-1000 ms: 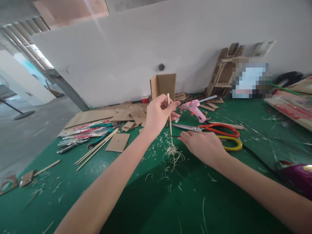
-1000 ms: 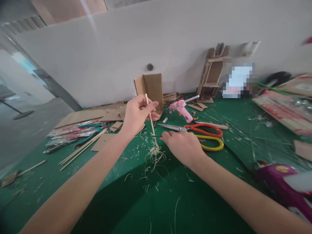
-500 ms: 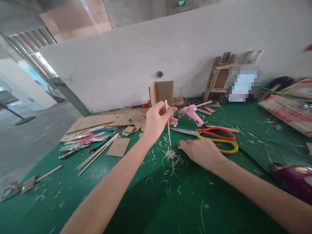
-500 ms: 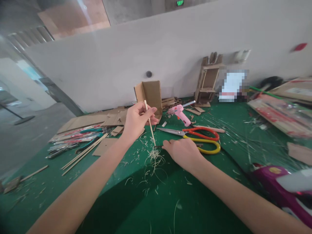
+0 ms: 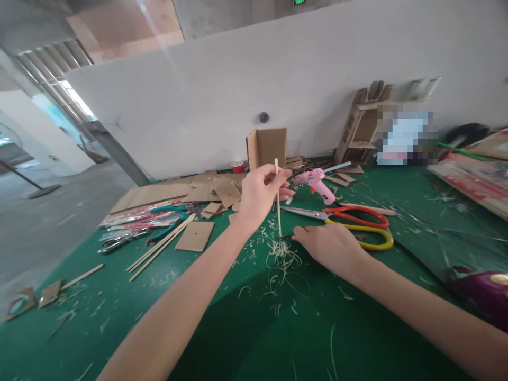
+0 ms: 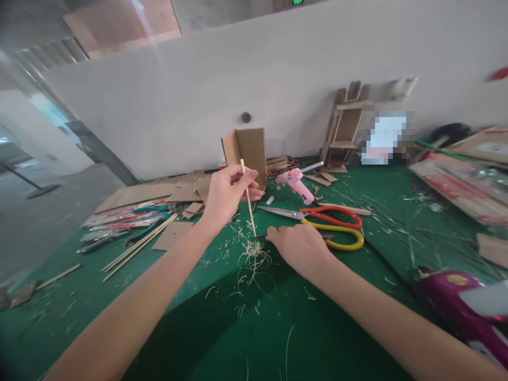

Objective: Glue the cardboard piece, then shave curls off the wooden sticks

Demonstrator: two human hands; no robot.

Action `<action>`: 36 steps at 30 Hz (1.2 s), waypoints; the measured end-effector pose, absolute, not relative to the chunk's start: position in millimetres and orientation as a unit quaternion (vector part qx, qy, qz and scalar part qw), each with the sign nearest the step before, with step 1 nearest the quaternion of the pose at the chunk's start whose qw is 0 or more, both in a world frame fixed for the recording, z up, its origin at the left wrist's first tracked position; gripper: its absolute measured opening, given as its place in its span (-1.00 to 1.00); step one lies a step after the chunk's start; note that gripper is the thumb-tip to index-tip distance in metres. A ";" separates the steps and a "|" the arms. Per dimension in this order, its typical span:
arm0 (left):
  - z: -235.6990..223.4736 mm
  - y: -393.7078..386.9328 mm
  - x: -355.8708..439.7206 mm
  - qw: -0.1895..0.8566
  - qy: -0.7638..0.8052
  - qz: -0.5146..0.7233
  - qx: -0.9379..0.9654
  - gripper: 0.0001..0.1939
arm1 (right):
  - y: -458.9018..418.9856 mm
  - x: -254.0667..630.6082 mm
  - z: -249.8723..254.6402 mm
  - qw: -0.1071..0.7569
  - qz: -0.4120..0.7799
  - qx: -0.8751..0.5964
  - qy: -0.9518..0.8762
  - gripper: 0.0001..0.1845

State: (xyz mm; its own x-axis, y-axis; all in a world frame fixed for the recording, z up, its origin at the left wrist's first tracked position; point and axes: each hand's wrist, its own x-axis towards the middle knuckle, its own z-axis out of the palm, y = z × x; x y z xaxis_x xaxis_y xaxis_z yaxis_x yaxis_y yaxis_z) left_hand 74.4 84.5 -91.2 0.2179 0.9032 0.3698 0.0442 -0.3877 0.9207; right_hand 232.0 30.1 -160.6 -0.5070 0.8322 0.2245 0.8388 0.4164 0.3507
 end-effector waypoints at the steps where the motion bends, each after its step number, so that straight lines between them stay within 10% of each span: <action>1: -91.2 84.4 74.9 0.422 0.358 0.513 0.656 -0.73 | 30.0 232.9 -162.0 0.012 -0.208 -0.492 -0.846 -0.71; 36: -100.3 92.5 77.1 0.449 0.340 0.526 0.637 -0.71 | 37.0 230.5 -165.1 0.045 -0.208 -0.509 -0.834 -0.65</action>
